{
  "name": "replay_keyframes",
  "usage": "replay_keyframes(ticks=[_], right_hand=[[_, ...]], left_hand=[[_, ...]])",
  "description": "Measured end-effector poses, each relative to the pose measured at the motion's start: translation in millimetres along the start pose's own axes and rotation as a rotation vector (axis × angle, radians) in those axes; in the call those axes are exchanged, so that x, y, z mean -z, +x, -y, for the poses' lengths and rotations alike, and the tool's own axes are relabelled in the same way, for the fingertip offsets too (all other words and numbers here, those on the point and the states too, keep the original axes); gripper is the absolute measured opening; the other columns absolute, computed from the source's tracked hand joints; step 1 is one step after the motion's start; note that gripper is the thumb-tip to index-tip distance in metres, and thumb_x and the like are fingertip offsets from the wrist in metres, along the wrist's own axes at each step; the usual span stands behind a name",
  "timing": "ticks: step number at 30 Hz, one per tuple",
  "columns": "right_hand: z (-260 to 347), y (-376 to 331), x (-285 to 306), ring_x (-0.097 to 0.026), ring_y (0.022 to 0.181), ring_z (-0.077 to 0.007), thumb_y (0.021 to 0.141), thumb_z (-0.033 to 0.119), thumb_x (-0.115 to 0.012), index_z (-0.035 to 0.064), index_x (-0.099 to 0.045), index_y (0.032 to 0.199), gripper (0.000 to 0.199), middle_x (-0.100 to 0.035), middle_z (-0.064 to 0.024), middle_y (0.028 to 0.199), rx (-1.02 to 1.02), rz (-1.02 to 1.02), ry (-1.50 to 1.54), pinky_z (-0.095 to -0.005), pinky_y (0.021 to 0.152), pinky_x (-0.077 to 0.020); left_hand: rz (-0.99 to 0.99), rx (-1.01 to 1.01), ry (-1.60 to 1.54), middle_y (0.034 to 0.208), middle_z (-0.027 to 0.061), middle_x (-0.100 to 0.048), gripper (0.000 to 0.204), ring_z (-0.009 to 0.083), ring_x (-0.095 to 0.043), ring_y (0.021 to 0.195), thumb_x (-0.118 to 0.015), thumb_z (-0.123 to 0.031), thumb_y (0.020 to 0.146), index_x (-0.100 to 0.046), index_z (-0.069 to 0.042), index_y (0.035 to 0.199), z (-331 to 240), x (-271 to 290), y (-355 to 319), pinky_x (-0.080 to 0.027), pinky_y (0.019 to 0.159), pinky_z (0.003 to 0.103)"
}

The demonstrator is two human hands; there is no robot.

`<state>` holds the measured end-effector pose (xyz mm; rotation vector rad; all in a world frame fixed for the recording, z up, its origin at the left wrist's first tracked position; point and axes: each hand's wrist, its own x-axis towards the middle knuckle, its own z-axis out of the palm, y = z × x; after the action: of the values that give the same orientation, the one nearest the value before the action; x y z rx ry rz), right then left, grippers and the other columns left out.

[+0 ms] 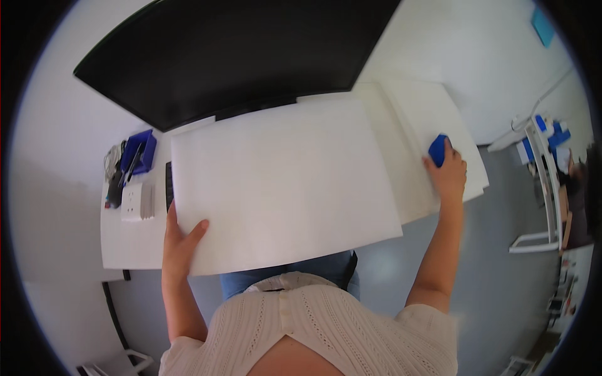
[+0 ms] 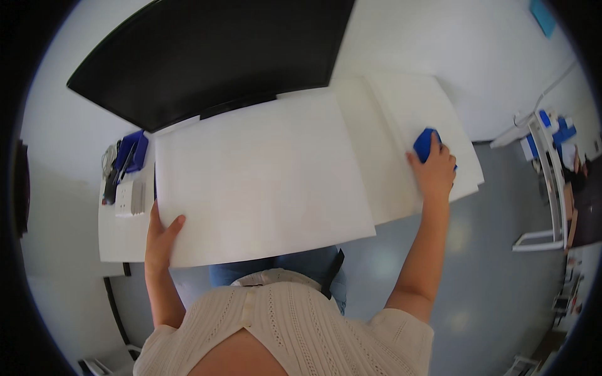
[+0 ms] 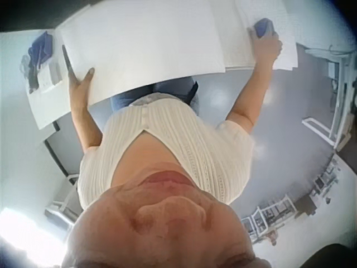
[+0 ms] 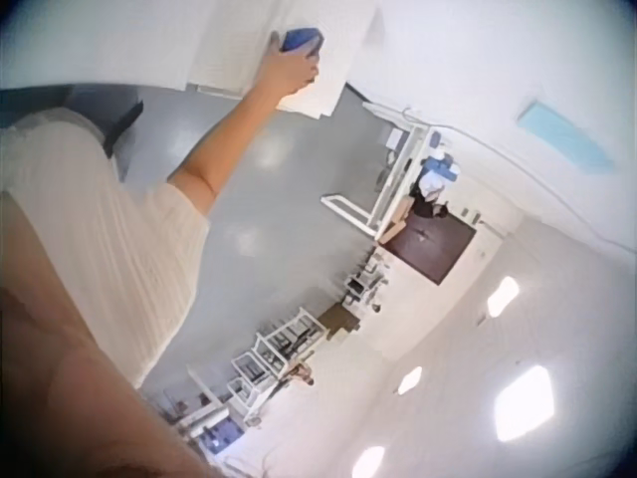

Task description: Wiping down large white foam sheets with a blue cloth.

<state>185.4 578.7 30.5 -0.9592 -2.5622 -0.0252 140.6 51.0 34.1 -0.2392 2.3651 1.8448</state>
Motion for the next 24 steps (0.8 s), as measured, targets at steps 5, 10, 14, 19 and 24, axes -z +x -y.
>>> replay_keyframes(ticks=[5, 10, 14, 19, 24], right_hand=[[13, -2, 5, -0.051, 0.122, -0.0394, 0.084, 0.048, -0.073, 0.0137, -0.050, 0.145, 0.074, -0.052, -0.0174, 0.140, -0.037, 0.146, -0.078, -0.0503, 0.098, -0.0493], [-1, 15, 1, -0.058, 0.114, -0.0374, 0.087, 0.037, -0.070, 0.0108, -0.055, 0.141, 0.061, -0.063, -0.0165, 0.127, 0.090, 0.194, -0.143, -0.0468, 0.094, -0.0527], [-16, 21, 12, -0.062, 0.109, -0.0350, 0.082, 0.013, -0.065, 0.0085, -0.061, 0.132, 0.050, -0.068, -0.0155, 0.118, 0.126, -0.012, -0.053, -0.0432, 0.094, -0.0515], [-38, -11, 86, -0.062, 0.107, -0.0344, 0.073, -0.005, -0.059, 0.0120, -0.065, 0.126, 0.056, -0.067, -0.0130, 0.118, 0.201, -0.450, -0.085, -0.0442, 0.095, -0.0494], [-58, -87, 166, -0.063, 0.106, -0.0334, 0.071, -0.008, -0.052, 0.0025, -0.065, 0.125, 0.056, -0.066, -0.0142, 0.120, 0.474, -0.628, -0.043, -0.0432, 0.091, -0.0503]], left_hand=[[-0.201, -0.206, 0.514, 0.151, 0.0182, -0.036, 0.092, 0.0319, -0.045, 0.134, -0.082, -0.018, 0.079, -0.030, -0.008, 0.154, -15, 2, -13, -0.044, 0.105, 0.042], [-0.290, -0.564, 0.577, 0.138, 0.0139, -0.050, 0.077, 0.0321, -0.050, 0.127, -0.085, -0.012, 0.070, -0.052, -0.009, 0.140, -44, 4, -23, -0.046, 0.101, 0.042], [0.017, -0.710, 0.721, 0.122, 0.0103, -0.060, 0.037, 0.0309, -0.052, 0.118, -0.079, -0.002, 0.070, -0.071, -0.006, 0.106, -59, 3, -30, -0.045, 0.099, 0.043], [0.169, -0.793, 0.638, 0.101, 0.0092, -0.064, 0.023, 0.0294, -0.057, 0.099, -0.073, 0.006, 0.073, -0.071, -0.003, 0.093, -44, 4, -25, -0.047, 0.088, 0.040], [0.177, -0.836, 0.557, 0.100, 0.0102, -0.065, 0.021, 0.0299, -0.059, 0.097, -0.071, 0.006, 0.074, -0.071, -0.003, 0.093, -39, 10, -17, -0.048, 0.087, 0.040]])
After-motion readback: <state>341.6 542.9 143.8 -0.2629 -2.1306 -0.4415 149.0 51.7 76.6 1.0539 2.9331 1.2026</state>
